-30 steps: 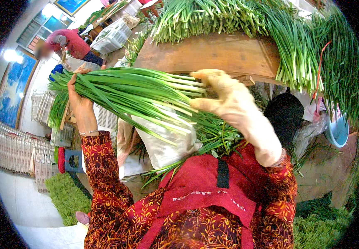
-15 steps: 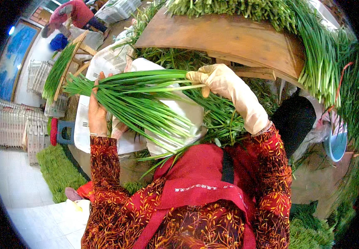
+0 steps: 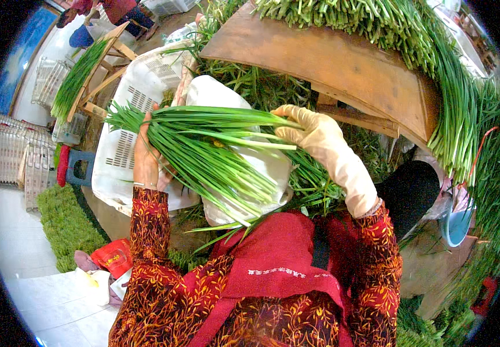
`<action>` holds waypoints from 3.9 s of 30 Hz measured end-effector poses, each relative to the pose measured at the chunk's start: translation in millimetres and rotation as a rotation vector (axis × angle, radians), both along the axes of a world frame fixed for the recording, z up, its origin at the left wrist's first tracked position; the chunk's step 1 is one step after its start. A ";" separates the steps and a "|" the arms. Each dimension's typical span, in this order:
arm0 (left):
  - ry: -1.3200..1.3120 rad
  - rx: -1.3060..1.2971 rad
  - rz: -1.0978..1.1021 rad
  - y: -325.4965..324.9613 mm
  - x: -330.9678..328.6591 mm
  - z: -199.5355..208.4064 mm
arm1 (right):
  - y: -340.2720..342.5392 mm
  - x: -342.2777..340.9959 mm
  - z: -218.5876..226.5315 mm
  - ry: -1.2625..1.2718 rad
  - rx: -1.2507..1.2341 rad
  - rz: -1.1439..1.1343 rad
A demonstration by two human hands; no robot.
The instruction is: The person is sorting and bundling garlic chives by hand on a wooden table, aligning the stems and removing loose material.
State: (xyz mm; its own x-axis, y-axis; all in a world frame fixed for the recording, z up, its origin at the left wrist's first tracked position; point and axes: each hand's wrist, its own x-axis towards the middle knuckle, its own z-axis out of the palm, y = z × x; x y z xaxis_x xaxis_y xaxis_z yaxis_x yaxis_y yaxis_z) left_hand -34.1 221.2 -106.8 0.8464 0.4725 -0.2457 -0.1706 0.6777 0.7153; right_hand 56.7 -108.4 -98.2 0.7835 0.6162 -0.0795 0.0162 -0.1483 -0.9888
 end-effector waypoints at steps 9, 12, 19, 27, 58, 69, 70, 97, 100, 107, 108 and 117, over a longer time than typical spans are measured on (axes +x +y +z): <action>-0.300 0.482 -0.198 -18.5 -12.1 54.3 | -13.9 7.0 38.4 0.122 -0.010 0.015; -0.027 0.230 0.020 6.4 3.5 36.9 | 0.0 16.8 13.0 0.177 -0.057 0.004; 0.036 0.256 0.067 -9.7 -6.6 25.6 | -13.0 16.9 -36.3 0.406 0.109 -0.128; 0.029 0.231 0.103 -4.2 -11.7 22.0 | 9.4 -21.1 -30.9 0.326 0.316 0.070; -0.230 0.129 0.192 -46.9 -16.3 36.2 | 72.9 -10.7 8.9 -0.614 -0.359 -0.032; -0.275 -0.127 0.229 -43.4 -19.7 22.5 | 70.8 -5.1 13.4 0.089 0.012 -0.059; -0.263 -0.123 0.234 -42.0 -18.7 21.3 | 70.6 -3.5 7.5 -0.018 -0.019 -0.093; -0.128 0.030 0.238 -34.0 -26.1 -2.6 | -55.7 -6.0 46.0 -0.099 0.078 -0.074; -0.207 -0.040 0.223 -16.7 -30.3 -18.2 | -74.0 -7.3 -11.2 -0.283 -0.740 -0.143; -0.335 -0.153 0.153 -27.3 -22.3 5.5 | 5.4 -14.6 -22.1 0.359 -0.058 0.058; -0.316 -0.129 0.243 -35.3 -19.9 15.3 | 9.6 -10.0 -19.1 0.381 0.034 -0.006; -0.239 0.325 0.107 -44.4 -16.0 48.6 | 11.9 4.4 -1.5 0.122 -0.089 -0.138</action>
State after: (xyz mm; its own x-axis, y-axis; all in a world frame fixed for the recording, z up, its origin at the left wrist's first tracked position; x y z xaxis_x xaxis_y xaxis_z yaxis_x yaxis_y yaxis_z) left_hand -50.1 176.8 -58.3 0.8032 0.5818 0.1280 -0.4153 0.3927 0.8206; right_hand 61.1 -96.5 -99.7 0.8410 0.4904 -0.2284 -0.1296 -0.2273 -0.9652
